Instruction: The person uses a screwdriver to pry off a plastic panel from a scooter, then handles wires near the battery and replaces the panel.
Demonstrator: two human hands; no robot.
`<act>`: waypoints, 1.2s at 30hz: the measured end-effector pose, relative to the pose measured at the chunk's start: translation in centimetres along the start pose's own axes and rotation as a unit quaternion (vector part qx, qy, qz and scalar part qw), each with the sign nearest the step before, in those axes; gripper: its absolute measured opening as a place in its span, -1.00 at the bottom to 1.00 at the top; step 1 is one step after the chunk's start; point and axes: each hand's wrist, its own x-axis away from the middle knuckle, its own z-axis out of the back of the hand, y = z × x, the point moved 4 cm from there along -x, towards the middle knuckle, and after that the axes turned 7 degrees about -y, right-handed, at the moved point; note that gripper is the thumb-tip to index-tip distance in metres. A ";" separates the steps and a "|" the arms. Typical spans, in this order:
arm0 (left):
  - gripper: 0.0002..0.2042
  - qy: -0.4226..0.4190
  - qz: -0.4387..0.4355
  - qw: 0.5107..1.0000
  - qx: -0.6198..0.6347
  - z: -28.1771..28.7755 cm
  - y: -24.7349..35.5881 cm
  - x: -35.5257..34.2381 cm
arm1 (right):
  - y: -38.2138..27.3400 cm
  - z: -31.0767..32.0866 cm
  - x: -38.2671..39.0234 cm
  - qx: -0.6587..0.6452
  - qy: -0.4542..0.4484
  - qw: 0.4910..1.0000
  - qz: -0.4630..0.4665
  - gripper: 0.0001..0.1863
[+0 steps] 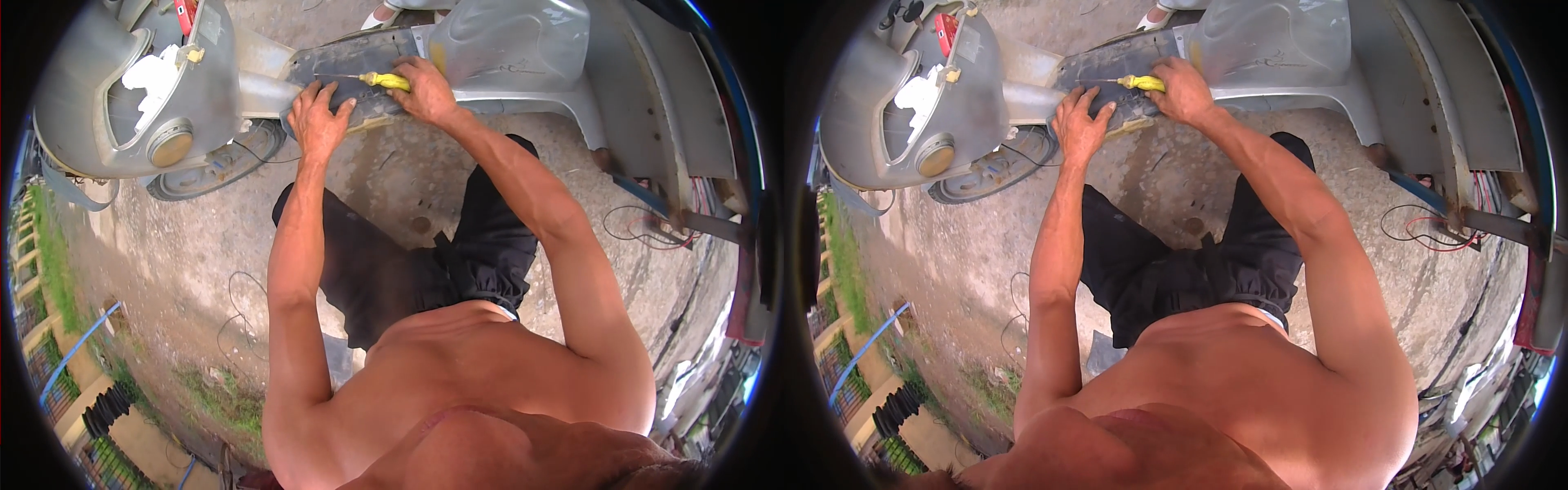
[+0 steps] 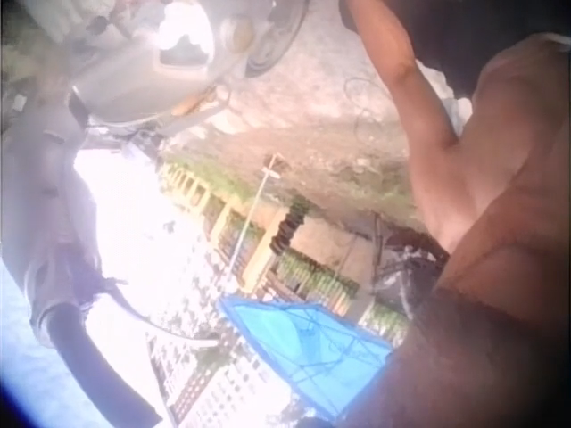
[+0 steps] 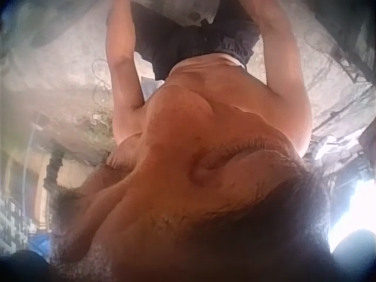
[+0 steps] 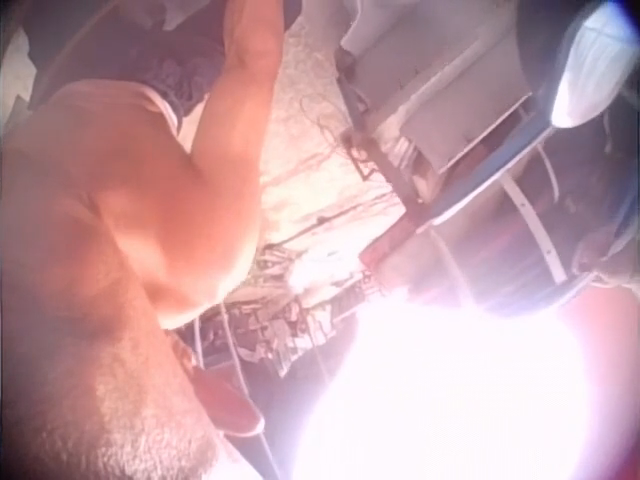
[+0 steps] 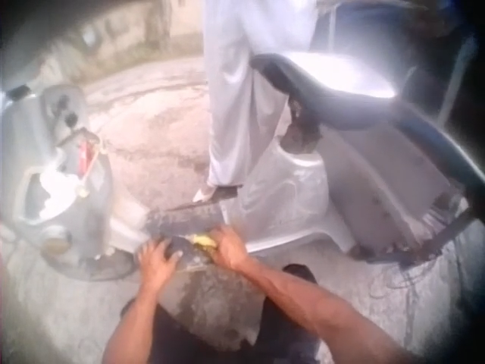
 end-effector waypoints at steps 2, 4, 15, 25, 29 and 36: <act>-0.48 0.037 -0.020 0.999 0.009 0.0 0.1 0.1 | -0.4 0.0 -0.7 0.005 -0.003 1.000 -0.011 -0.59; -0.48 0.031 -0.005 0.999 0.007 -0.3 -0.5 0.7 | -1.2 -0.6 -1.9 0.060 -0.037 0.994 -0.078 -0.60; -0.49 -0.073 -0.017 0.996 -0.057 1.5 0.4 -2.7 | 0.6 -1.5 -3.9 0.056 -0.005 0.997 -0.043 -0.54; -0.87 0.182 0.025 0.959 0.216 -2.9 1.7 -6.9 | 0.5 -1.0 -3.8 0.058 0.034 0.997 -0.038 -0.59; -0.89 0.063 0.116 0.809 0.572 -5.6 -0.2 -8.1 | 1.2 -0.7 -3.5 0.026 0.039 0.998 -0.045 -0.58; -0.84 0.070 0.110 0.839 0.529 -4.2 -0.4 -7.3 | -0.4 -1.7 -4.4 0.135 -0.028 0.990 -0.002 -0.69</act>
